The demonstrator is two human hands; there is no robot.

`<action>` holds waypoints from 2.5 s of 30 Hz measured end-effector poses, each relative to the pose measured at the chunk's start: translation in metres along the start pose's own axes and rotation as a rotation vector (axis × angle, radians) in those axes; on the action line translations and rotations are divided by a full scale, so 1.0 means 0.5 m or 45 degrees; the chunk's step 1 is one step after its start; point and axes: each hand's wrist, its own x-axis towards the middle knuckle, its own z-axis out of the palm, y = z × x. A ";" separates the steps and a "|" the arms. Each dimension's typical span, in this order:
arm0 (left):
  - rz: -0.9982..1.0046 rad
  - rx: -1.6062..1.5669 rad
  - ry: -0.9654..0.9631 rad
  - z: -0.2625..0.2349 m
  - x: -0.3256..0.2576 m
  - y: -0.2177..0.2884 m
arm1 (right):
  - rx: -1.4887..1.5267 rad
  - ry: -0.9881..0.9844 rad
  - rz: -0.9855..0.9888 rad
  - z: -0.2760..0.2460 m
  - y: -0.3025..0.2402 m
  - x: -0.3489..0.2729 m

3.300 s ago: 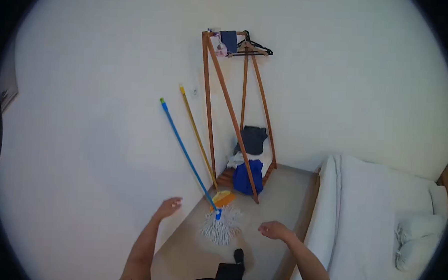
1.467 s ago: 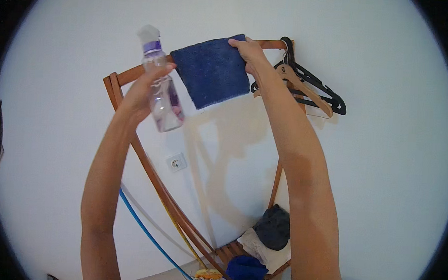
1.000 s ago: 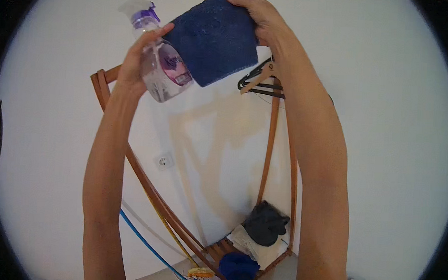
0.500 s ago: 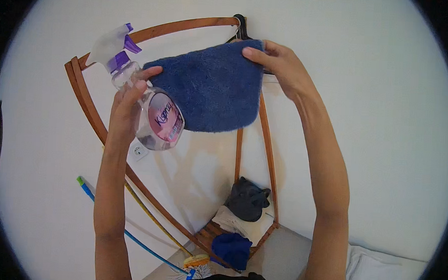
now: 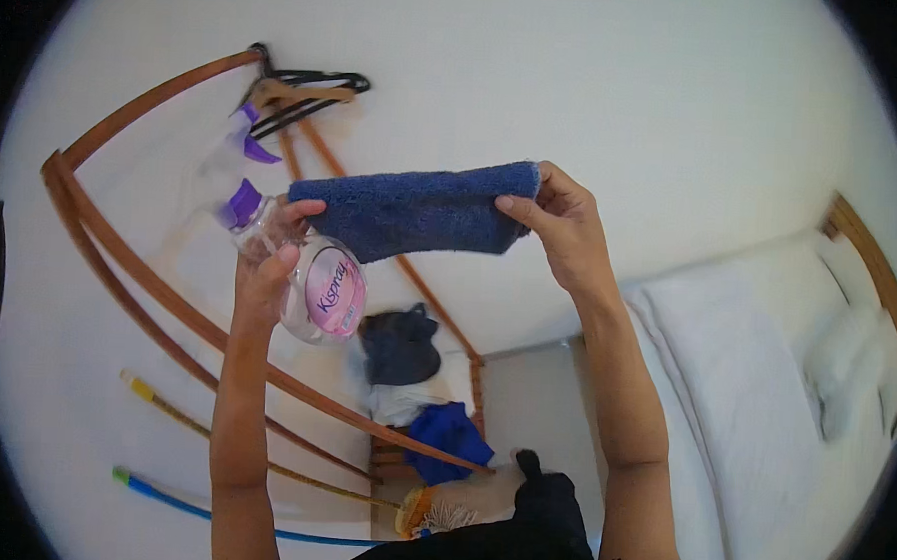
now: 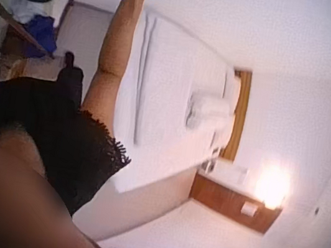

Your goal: Cleaning the hotel room door using spray and cloth.

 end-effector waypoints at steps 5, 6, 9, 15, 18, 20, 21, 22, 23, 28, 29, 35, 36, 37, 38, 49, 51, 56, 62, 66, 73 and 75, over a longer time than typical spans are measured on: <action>-0.029 -0.045 -0.350 0.140 -0.052 0.018 | -0.387 0.300 0.078 -0.065 -0.202 -0.237; -0.054 -0.134 -0.414 0.178 -0.065 0.027 | -0.399 0.363 0.091 -0.075 -0.242 -0.286; -0.113 -0.452 -0.615 0.311 -0.108 0.067 | -0.617 0.601 0.122 -0.106 -0.373 -0.446; 0.283 -0.331 -1.055 0.624 -0.250 0.189 | -0.849 1.040 0.087 -0.135 -0.641 -0.818; 0.236 -0.735 -1.248 0.810 -0.389 0.312 | -1.329 1.199 -0.045 -0.088 -0.822 -1.040; 0.152 -0.971 -1.417 0.922 -0.500 0.426 | -1.744 1.271 0.030 -0.024 -0.959 -1.208; 0.170 -1.021 -1.530 0.966 -0.547 0.488 | -1.649 1.295 0.128 0.023 -1.028 -1.294; 0.190 -1.064 -1.647 1.006 -0.597 0.554 | -1.573 1.335 0.306 0.072 -1.092 -1.380; 0.080 -1.223 -1.706 1.044 -0.649 0.619 | -1.556 1.292 0.327 0.119 -1.148 -1.451; 0.042 -1.389 -2.464 1.187 -0.855 0.922 | -0.172 1.312 -0.490 0.216 -1.227 -1.691; -0.003 -1.479 -2.571 1.217 -0.896 0.963 | -0.160 1.623 -0.474 0.239 -1.185 -1.713; 0.069 -1.272 -3.167 1.433 -1.134 1.131 | 0.435 2.129 -0.593 0.267 -1.194 -1.912; 0.190 -1.222 -3.192 1.488 -1.173 1.154 | 0.418 2.176 -0.596 0.250 -1.222 -1.955; 0.053 -1.249 -3.239 1.532 -1.212 1.174 | 0.392 2.218 -0.596 0.232 -1.253 -1.996; 0.079 -1.284 -3.252 1.578 -1.248 1.197 | 0.362 2.260 -0.588 0.213 -1.286 -2.034; 0.254 -1.444 -3.300 2.091 -1.501 1.581 | 0.315 2.173 -0.954 -0.021 -1.620 -2.449; 0.191 -1.500 -3.195 2.181 -1.536 1.636 | 0.343 2.173 -0.958 -0.066 -1.682 -2.558; -0.018 -1.681 -2.924 2.396 -1.605 1.706 | -0.089 2.884 -0.305 -0.176 -1.874 -2.751; -0.506 -1.636 -2.436 2.638 -1.605 1.785 | -0.604 2.715 -0.049 -0.441 -2.286 -2.914; -0.665 -1.500 -2.081 2.811 -1.599 1.772 | -1.061 2.522 0.558 -0.685 -2.539 -2.980; -0.672 -1.450 -1.807 3.249 -1.532 1.771 | -1.519 2.636 0.457 -1.178 -2.748 -3.029; -0.637 -1.459 -1.861 3.364 -1.483 1.782 | -0.917 2.593 -0.062 -1.286 -2.773 -3.044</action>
